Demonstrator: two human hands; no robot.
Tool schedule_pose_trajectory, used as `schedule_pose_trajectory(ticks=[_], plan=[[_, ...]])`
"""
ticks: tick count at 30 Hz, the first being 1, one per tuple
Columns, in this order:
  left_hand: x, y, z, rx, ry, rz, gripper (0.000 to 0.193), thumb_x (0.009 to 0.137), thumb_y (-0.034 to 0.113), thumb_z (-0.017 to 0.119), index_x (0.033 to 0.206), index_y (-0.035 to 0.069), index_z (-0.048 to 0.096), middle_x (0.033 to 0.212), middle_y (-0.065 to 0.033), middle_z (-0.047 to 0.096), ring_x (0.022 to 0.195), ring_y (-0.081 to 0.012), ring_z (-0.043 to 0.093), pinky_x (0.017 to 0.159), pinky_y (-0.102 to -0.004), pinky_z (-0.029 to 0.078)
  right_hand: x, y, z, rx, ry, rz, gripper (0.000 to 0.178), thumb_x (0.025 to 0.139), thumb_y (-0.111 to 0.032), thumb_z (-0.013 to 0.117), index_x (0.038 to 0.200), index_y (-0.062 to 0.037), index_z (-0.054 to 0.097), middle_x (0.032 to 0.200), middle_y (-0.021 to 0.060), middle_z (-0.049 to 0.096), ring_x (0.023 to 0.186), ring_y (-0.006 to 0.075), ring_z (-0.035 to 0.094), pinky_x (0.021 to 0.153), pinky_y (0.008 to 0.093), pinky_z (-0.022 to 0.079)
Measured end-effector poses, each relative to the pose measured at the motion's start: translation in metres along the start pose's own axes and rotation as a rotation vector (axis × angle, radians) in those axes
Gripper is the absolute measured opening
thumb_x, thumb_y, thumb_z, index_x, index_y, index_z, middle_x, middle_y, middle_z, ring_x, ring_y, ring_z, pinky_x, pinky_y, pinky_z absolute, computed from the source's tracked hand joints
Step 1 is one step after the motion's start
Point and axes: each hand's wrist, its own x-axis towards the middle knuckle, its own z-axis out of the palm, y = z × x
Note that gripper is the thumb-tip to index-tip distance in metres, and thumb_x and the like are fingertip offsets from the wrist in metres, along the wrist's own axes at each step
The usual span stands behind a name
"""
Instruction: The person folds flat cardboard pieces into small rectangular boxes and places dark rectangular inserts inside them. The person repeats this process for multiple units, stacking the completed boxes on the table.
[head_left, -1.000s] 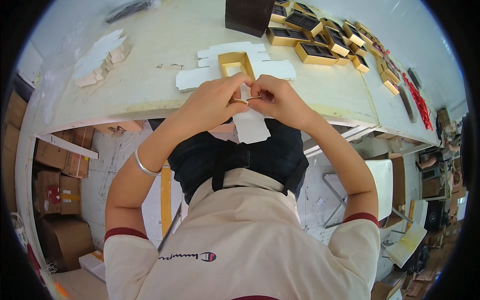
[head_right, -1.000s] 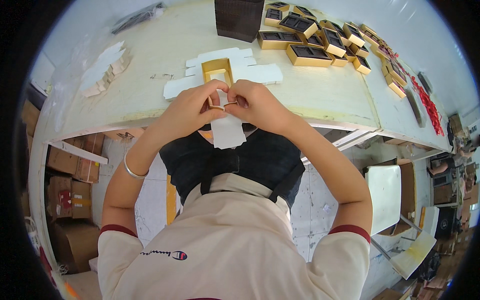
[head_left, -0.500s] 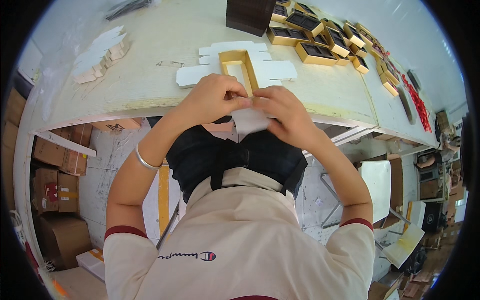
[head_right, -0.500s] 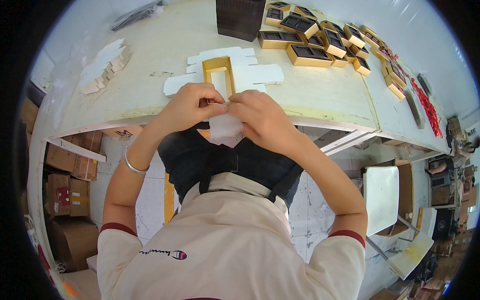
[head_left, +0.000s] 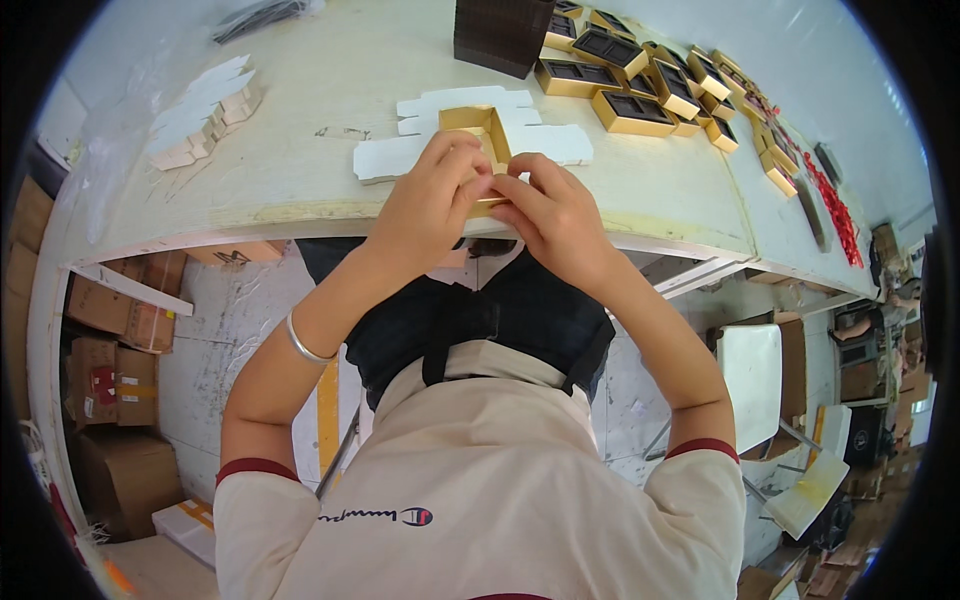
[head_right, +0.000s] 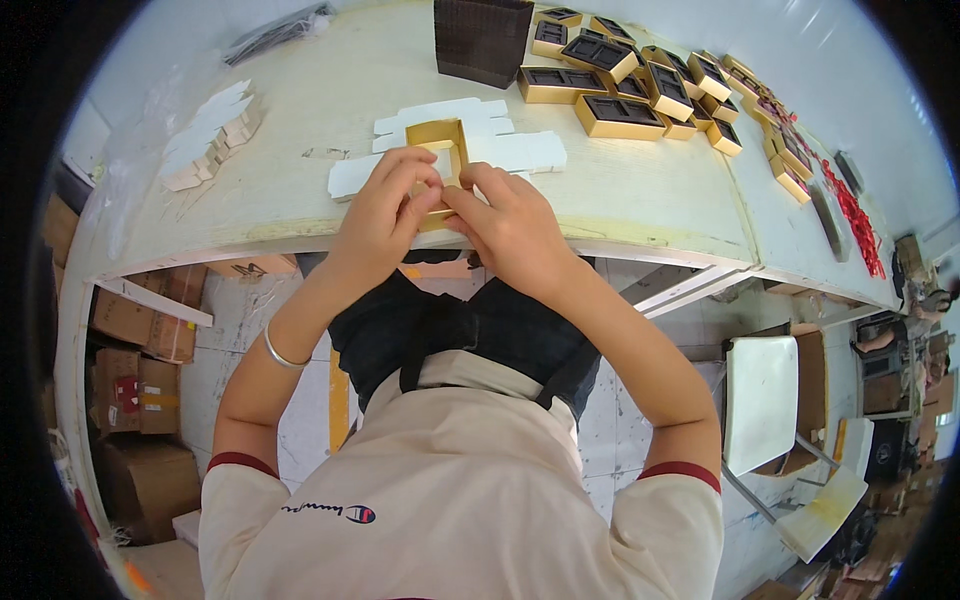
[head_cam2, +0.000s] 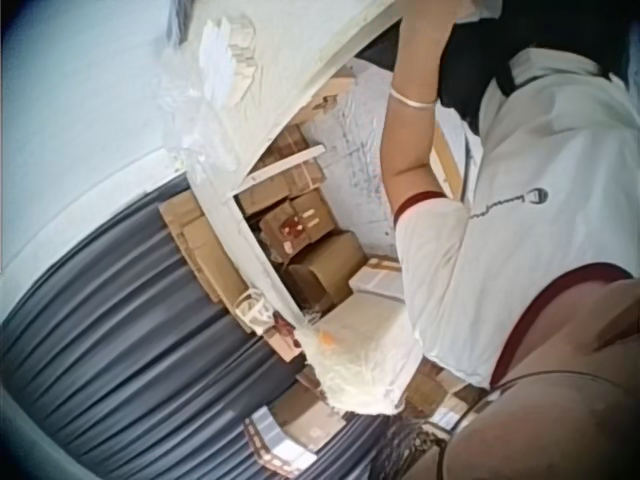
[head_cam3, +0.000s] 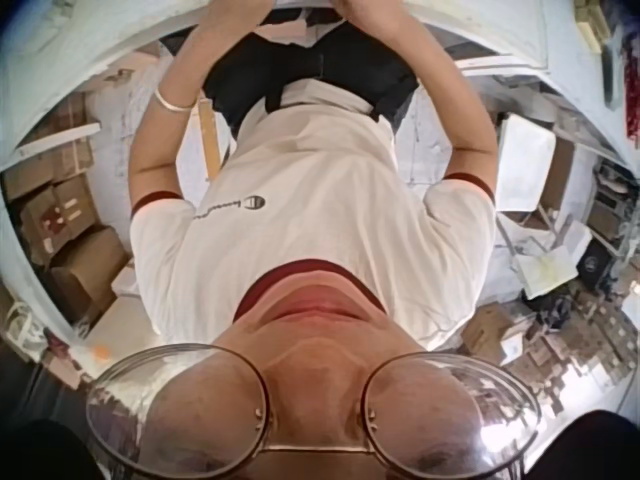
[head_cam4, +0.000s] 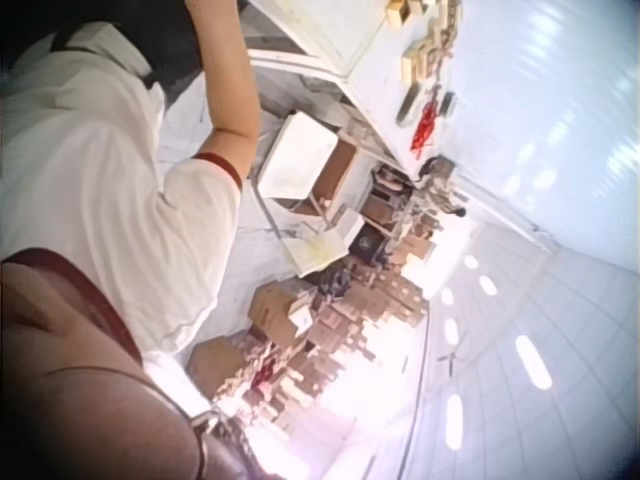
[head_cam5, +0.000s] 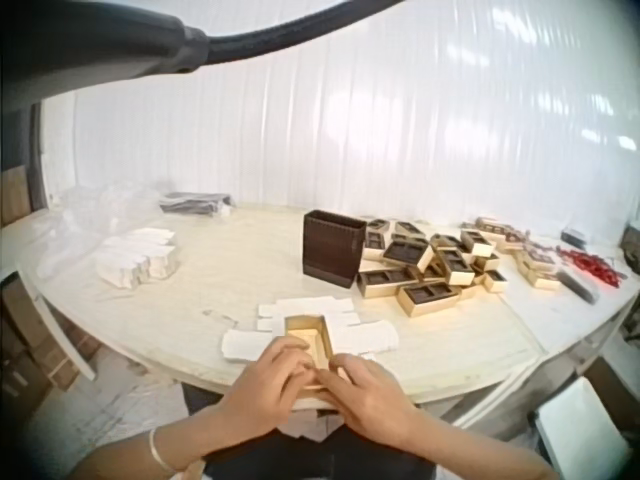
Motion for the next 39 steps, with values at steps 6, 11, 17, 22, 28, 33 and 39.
schedule_pose_trajectory(ticks=[6, 11, 17, 22, 28, 33, 39], plan=[[-0.003, 0.008, -0.001, 0.124, -0.113, -0.060, 0.020, 0.082, 0.011, 0.067, 0.081, -0.002, 0.052, 0.083, -0.0113, 0.052, 0.061, -0.0191, 0.051, 0.059, -0.0261, 0.043, 0.012, 0.008, -0.001, 0.109, -0.156, 0.054, 0.012, 0.072, -0.003, 0.066, 0.084, -0.0032, 0.063, 0.082, 0.0091, 0.057, 0.076, 0.0278, 0.055, 0.066, 0.0370, 0.045], [0.008, 0.011, -0.015, 0.129, -0.302, -0.153, 0.021, 0.079, 0.014, 0.071, 0.084, 0.000, 0.056, 0.082, -0.0096, 0.055, 0.064, -0.0193, 0.051, 0.062, -0.0272, 0.043, 0.017, 0.010, -0.008, 0.236, -0.229, 0.109, 0.009, 0.073, -0.004, 0.066, 0.082, -0.0018, 0.063, 0.079, 0.0111, 0.057, 0.079, 0.0290, 0.055, 0.067, 0.0368, 0.045], [0.033, 0.024, -0.073, 0.505, -0.163, 0.290, 0.057, 0.067, 0.015, 0.077, 0.120, 0.009, 0.055, 0.115, -0.0094, 0.054, 0.105, -0.0246, 0.050, 0.094, -0.0321, 0.040, 0.025, 0.008, -0.052, 0.377, -0.267, 0.023, 0.016, 0.075, 0.002, 0.066, 0.090, 0.0000, 0.064, 0.089, 0.0109, 0.060, 0.086, 0.0275, 0.056, 0.073, 0.0358, 0.046], [0.043, -0.005, -0.078, 0.134, -0.492, -0.085, 0.071, 0.061, 0.021, 0.081, 0.125, 0.008, 0.052, 0.121, -0.0101, 0.052, 0.115, -0.0274, 0.046, 0.100, -0.0358, 0.036, 0.048, 0.031, -0.061, 0.471, -0.452, 0.015, 0.024, 0.074, 0.009, 0.060, 0.096, -0.0012, 0.064, 0.104, 0.0122, 0.062, 0.102, 0.0277, 0.057, 0.088, 0.0360, 0.045], [0.030, -0.012, -0.041, 0.336, -0.366, -0.116, 0.070, 0.070, 0.023, 0.076, 0.131, 0.005, 0.046, 0.124, -0.0132, 0.052, 0.116, -0.0284, 0.046, 0.101, -0.0357, 0.035, 0.116, 0.137, -0.045, -0.144, 0.026, 0.162, 0.025, 0.090, -0.012, 0.052, 0.112, -0.0036, 0.059, 0.106, 0.0092, 0.060, 0.094, 0.0217, 0.057, 0.085, 0.0324, 0.047], [0.018, -0.028, -0.053, -0.019, -0.302, -0.295, 0.072, 0.070, 0.024, 0.076, 0.132, 0.005, 0.044, 0.127, -0.0190, 0.050, 0.118, -0.0318, 0.047, 0.102, -0.0370, 0.036, 0.176, 0.209, 0.010, -0.523, -0.304, 0.289, 0.026, 0.087, -0.022, 0.057, 0.104, -0.0033, 0.063, 0.103, 0.0131, 0.064, 0.097, 0.0355, 0.060, 0.086, 0.0442, 0.047], [0.012, -0.032, -0.047, 0.130, -0.239, -0.253, 0.068, 0.069, 0.025, 0.078, 0.128, 0.010, 0.050, 0.120, -0.0164, 0.053, 0.115, -0.0269, 0.048, 0.097, -0.0342, 0.040, 0.191, 0.203, -0.002, -0.364, -0.219, 0.422, 0.020, 0.075, -0.012, 0.068, 0.086, 0.0043, 0.066, 0.086, 0.0244, 0.063, 0.081, 0.0369, 0.061, 0.072, 0.0427, 0.049]])
